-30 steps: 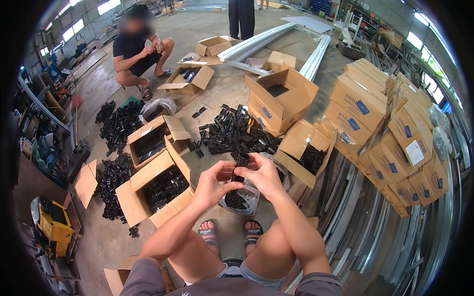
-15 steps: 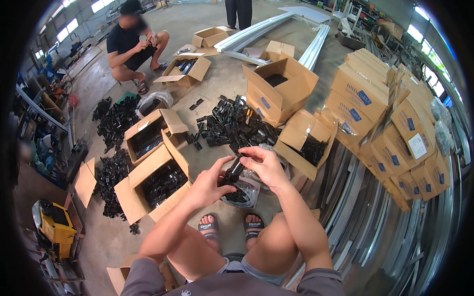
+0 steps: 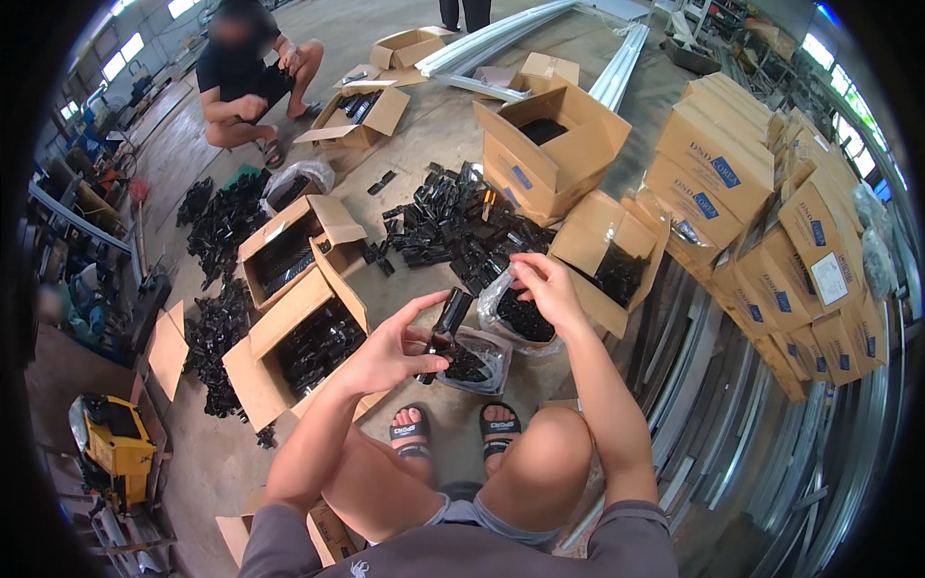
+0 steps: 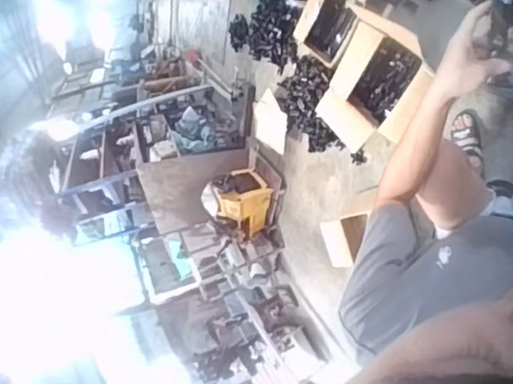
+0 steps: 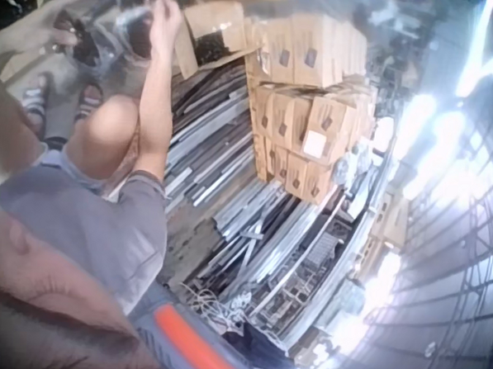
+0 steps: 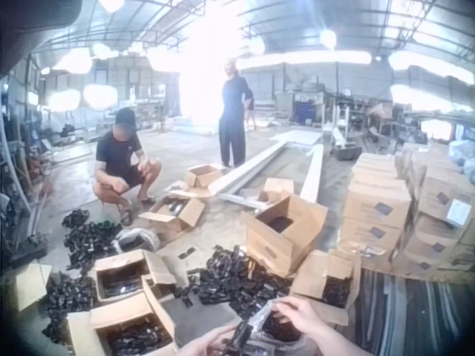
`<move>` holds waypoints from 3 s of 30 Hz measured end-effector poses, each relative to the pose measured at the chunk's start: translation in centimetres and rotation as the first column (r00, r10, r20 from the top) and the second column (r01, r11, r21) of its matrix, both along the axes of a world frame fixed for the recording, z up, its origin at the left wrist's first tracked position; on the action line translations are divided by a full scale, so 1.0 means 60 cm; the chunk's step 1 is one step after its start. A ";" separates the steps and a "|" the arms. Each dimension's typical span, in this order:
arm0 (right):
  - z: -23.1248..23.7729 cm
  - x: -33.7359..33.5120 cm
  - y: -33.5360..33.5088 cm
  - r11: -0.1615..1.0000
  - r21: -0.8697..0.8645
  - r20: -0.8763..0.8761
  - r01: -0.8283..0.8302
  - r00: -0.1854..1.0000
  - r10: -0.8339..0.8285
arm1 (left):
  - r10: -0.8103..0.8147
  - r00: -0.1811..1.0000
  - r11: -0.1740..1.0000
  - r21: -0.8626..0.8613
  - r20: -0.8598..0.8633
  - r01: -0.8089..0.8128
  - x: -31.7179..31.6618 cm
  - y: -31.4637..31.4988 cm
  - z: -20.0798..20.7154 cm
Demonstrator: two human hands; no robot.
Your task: The person picks up black plastic components from cardboard boxes on the floor and places them into a plastic-lined container.
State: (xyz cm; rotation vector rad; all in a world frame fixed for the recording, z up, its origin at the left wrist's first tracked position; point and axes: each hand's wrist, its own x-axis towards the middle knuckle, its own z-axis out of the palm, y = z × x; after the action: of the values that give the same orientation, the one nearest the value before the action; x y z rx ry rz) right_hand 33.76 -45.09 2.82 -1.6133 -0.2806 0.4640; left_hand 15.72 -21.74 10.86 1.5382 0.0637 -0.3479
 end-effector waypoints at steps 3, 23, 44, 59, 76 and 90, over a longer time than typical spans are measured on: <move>-0.202 0.072 -0.054 0.915 -0.400 0.118 0.052 0.993 -0.005 | -0.009 1.000 0.999 0.032 0.018 0.009 0.006 0.005 -0.007; -0.432 0.029 -0.040 0.437 -0.891 0.162 0.122 0.985 0.055 | -0.025 0.984 0.803 0.589 0.176 -0.084 0.012 0.028 -0.022; -0.469 0.021 -0.043 0.604 -0.743 0.435 0.289 0.894 0.108 | -0.116 0.926 0.531 0.810 0.359 -0.248 -0.009 -0.008 -0.006; 0.103 -0.117 0.051 0.948 -0.264 0.785 -0.180 0.531 0.319 | -0.222 0.929 0.471 0.867 0.297 -0.164 -0.012 -0.022 -0.031; 0.140 -0.168 0.066 0.856 -0.517 0.828 0.005 0.259 0.498 | -0.199 0.882 0.513 0.812 0.427 -0.278 -0.044 -0.021 -0.005; 0.121 -0.153 0.068 0.998 0.052 0.131 0.046 0.990 -0.053 | 0.065 0.899 0.833 0.473 0.433 -0.288 -0.040 0.005 0.020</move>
State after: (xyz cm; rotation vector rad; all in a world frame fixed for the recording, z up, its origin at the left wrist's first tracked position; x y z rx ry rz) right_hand 24.60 -41.04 10.10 -1.6021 -0.3485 0.3098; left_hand 13.34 -21.43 12.06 2.1096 -0.0219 0.1679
